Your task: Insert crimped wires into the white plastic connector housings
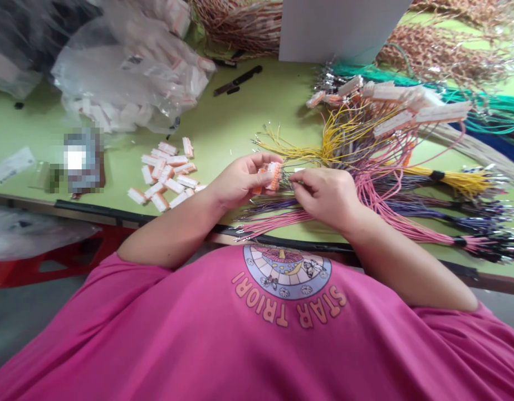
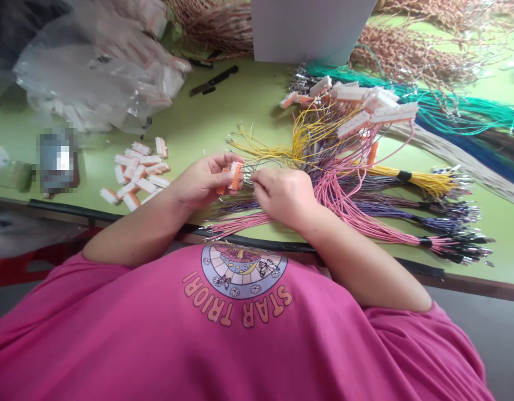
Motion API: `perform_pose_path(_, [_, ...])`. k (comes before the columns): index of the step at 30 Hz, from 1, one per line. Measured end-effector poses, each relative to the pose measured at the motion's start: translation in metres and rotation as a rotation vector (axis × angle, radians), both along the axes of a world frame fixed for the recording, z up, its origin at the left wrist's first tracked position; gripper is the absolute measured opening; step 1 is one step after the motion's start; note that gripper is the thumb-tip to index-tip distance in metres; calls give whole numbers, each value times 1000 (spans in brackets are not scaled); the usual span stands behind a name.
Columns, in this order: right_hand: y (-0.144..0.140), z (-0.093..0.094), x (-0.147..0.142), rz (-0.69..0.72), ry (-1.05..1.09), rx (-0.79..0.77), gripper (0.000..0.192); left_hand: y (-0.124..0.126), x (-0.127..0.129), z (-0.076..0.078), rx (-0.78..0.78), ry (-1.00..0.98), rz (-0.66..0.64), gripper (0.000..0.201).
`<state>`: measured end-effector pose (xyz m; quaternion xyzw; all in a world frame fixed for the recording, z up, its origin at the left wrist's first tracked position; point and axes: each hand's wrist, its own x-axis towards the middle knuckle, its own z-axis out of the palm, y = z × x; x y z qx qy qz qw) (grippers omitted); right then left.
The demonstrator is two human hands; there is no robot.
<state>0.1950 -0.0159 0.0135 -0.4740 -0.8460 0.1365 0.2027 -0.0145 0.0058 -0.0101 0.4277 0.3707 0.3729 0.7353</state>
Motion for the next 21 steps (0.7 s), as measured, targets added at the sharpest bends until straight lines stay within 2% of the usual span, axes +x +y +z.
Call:
perform_pose_path(3, [0,-3,-1,0,-7,46,31,-1,1,0,6,0,21,57])
perform_pose_path(8, [0,-8,-1,34,-59,272,32,-2,3,2,-49,-29,27,59])
perform_pose_path(11, [0,-10,-1,81,-80,336,33,-3,3,4,-85,-38,20,60])
perform_pose_path(16, [-2,-12,-5,145,-95,272,35,-6,5,2,-103,-36,-15,61])
perform_pose_path(21, [0,-21,-11,133,-115,176,33,-7,6,-4,-83,36,-23,62])
